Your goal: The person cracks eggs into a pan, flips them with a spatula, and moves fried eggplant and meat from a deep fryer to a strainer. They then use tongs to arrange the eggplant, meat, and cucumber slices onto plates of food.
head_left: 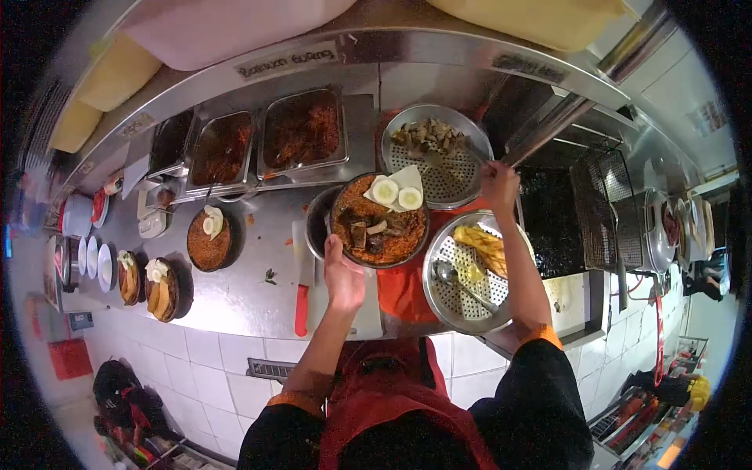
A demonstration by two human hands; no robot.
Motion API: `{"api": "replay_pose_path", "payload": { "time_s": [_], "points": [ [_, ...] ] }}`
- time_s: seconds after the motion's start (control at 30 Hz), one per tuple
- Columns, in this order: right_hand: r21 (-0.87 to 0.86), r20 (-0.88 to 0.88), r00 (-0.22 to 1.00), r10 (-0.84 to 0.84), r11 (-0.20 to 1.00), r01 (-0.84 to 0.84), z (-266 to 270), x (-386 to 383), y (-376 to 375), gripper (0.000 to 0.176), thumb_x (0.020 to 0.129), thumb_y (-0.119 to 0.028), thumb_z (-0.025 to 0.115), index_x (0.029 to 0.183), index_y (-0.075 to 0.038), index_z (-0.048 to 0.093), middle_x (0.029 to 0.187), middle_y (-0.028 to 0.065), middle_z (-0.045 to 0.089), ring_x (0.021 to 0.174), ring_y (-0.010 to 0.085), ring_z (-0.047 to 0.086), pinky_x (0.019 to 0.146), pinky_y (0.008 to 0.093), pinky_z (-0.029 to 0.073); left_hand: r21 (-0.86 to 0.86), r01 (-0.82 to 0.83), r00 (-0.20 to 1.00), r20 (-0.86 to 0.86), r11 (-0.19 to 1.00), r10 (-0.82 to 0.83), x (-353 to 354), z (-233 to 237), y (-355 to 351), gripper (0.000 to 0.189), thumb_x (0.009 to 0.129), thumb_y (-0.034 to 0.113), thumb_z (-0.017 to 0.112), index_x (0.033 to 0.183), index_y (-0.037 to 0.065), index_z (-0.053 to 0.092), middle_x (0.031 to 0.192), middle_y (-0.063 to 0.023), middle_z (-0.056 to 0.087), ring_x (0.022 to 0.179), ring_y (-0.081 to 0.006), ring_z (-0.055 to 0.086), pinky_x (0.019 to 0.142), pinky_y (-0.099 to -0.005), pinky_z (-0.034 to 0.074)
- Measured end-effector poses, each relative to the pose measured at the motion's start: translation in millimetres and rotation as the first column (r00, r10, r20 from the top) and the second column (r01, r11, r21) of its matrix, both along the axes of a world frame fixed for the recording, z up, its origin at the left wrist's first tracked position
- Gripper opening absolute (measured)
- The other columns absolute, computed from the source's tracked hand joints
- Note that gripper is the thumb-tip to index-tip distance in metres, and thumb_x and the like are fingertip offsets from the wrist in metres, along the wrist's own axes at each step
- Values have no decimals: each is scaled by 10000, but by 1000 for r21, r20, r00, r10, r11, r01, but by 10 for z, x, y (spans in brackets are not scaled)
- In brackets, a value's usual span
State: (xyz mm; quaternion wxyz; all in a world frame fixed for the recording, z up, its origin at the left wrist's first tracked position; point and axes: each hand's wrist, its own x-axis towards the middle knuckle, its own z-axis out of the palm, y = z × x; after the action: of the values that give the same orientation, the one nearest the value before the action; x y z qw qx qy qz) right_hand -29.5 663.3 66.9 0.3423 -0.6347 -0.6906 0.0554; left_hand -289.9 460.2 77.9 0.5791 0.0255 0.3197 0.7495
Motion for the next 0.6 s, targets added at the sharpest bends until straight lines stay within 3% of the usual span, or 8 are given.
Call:
{"api": "replay_pose_path", "payload": {
  "time_s": [0.07,0.13,0.2,0.27,0.37,0.43,0.5,0.6],
  "points": [
    [2,-109,993,50,999,-50,168,100,-161,156,769,-141,656,884,-41,688,746,188,649,654,342,635,562,364,491,1,-8,1000,8,1000,8,9,-14,24,200,955,205,446,1131,112,470,1216,-11,508,1173,-175,463,1022,-379,355],
    [33,-225,960,166,986,-163,415,138,-435,170,779,-137,676,915,-34,684,785,161,672,693,300,654,592,337,491,46,19,999,-30,999,-18,-5,-117,25,401,950,282,450,1305,97,423,1337,-31,464,1237,-206,424,1066,-416,304],
    [57,-227,944,238,971,-231,794,42,-827,184,785,-133,683,938,-31,680,794,147,680,713,273,664,610,327,493,35,-4,1000,5,999,4,7,-127,54,291,955,243,445,1214,109,447,1275,-23,488,1202,-188,446,1045,-403,326],
    [-246,-398,872,286,882,-402,1031,-124,-1130,205,790,-118,681,971,-23,665,793,138,681,756,233,673,650,319,504,24,-24,999,39,999,23,19,-129,64,185,960,203,439,1122,121,472,1213,-14,513,1168,-170,467,1023,-390,349],
    [-328,-411,888,205,876,-354,1098,-229,-1136,225,789,-107,681,998,-25,656,786,134,678,755,224,672,670,311,507,40,1,998,60,999,-3,5,-101,72,208,961,209,437,1147,119,464,1218,-15,513,1171,-170,465,1024,-392,347],
    [-178,-297,906,302,914,-364,899,-282,-822,254,814,-116,664,1030,16,639,840,143,671,748,132,631,674,266,487,18,26,1000,-2,1000,-26,-5,-70,17,388,958,295,433,1293,98,431,1311,-29,487,1215,-198,447,1057,-405,317],
    [-112,-33,954,298,947,-300,566,-383,-429,275,795,-158,679,1009,11,641,880,178,669,737,243,663,660,324,509,15,4,1000,5,1000,-4,-16,-111,-20,375,958,297,438,1276,99,441,1287,-26,501,1195,-194,461,1047,-403,325],
    [17,116,927,357,932,-361,300,-770,-90,268,791,-165,658,998,4,636,885,206,653,744,354,640,654,405,516,-7,-39,999,-10,999,39,0,-116,-68,337,953,299,457,1226,102,472,1239,-19,527,1147,-187,491,1024,-399,347]
  ]
}}
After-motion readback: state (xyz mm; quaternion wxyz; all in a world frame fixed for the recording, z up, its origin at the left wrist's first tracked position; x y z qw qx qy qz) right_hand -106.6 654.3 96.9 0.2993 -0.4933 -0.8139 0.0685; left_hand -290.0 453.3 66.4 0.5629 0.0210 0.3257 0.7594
